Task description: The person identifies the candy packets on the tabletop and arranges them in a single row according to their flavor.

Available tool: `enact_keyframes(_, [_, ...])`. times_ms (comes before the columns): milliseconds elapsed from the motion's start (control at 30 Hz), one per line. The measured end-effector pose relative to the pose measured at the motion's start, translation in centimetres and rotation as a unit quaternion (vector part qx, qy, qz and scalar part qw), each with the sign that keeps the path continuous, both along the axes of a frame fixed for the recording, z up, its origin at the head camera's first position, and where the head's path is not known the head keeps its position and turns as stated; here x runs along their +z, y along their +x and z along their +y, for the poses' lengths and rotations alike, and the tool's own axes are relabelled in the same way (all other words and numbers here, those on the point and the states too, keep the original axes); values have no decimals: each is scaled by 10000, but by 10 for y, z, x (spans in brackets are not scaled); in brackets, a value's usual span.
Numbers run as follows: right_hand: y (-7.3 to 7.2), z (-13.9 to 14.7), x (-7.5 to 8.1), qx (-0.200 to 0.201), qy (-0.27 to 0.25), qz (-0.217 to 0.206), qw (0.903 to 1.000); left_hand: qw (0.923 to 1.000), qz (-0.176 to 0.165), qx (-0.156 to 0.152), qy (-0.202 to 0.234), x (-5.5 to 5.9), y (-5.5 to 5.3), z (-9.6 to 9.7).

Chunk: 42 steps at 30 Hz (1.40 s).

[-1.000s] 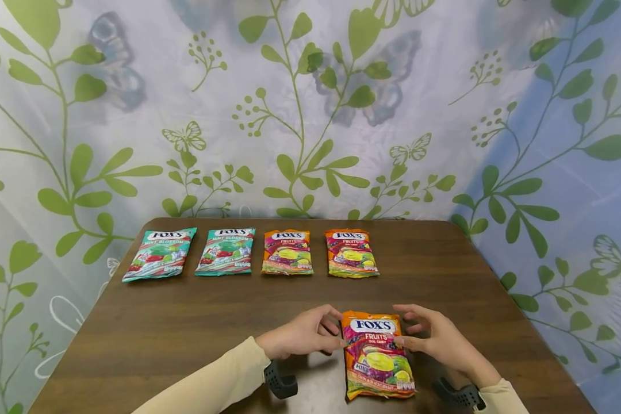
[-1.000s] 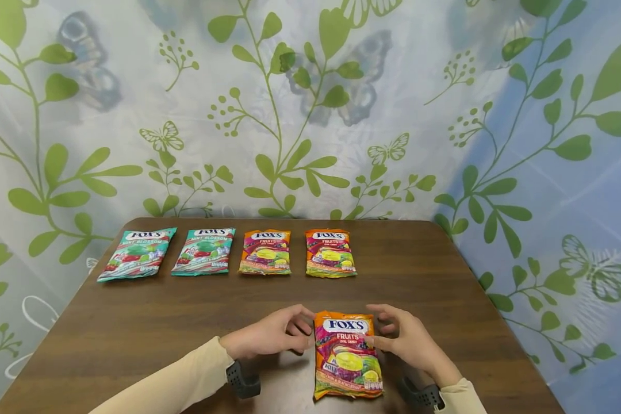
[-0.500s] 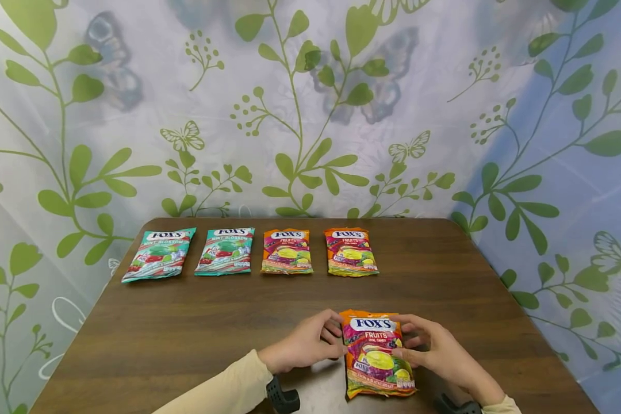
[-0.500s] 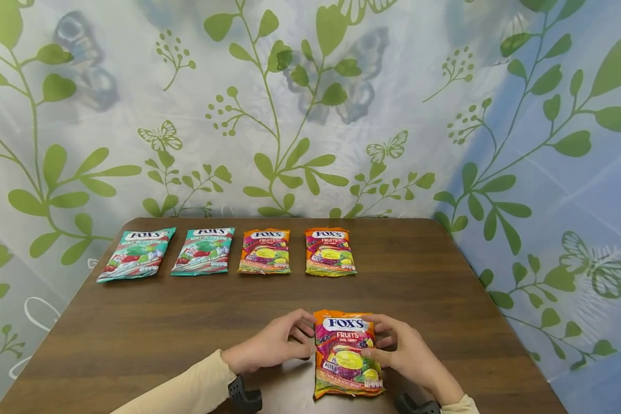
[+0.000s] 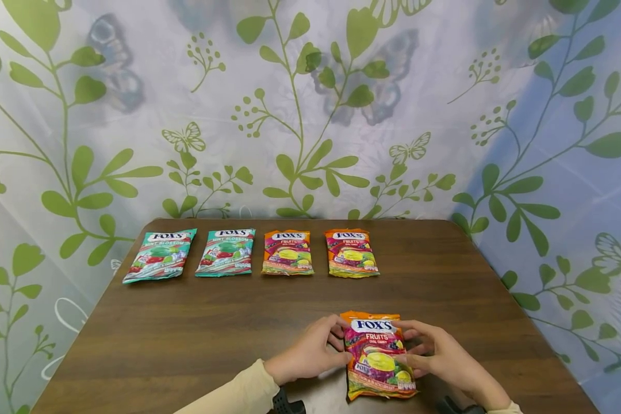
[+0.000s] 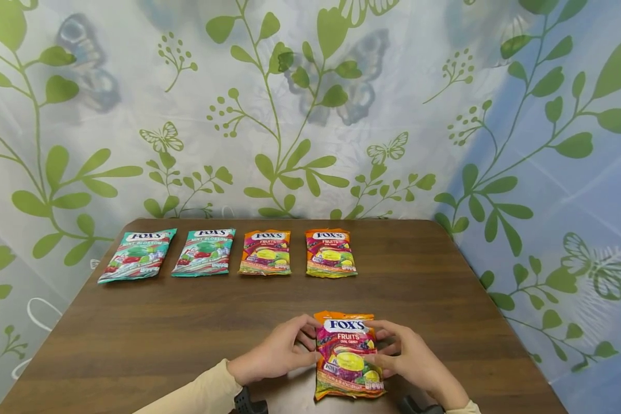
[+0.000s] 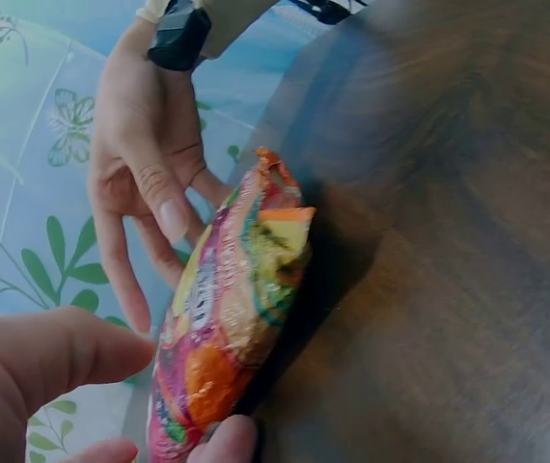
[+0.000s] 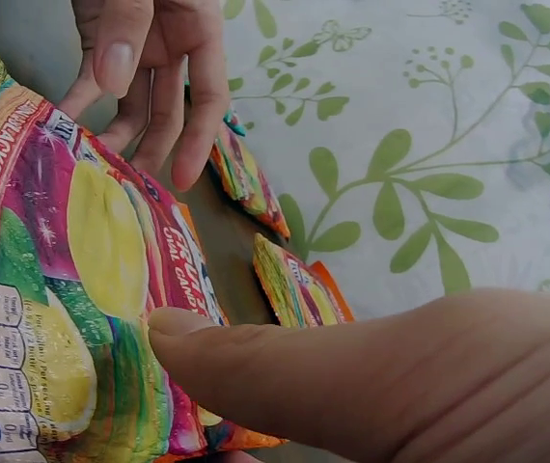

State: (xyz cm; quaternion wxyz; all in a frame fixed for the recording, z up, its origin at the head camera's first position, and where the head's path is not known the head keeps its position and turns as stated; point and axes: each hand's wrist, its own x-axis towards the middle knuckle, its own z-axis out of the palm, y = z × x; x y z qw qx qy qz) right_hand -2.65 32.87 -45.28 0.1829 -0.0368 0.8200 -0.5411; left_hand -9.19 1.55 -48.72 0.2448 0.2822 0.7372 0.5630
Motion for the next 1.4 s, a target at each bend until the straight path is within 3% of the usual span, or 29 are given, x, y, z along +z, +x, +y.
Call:
enact_keyframes(333, [-2,1,-4,-100,239,30,9997,9993,293,136,203,-5,7,7])
enact_keyframes(1067, [0,0,-7,-94,273,101,9995,9984,137,236,491,-3,10,10])
enact_keyframes(1400, [0,-3,-4,12,588,303,9978,9986,19,257,464,-4,11,12])
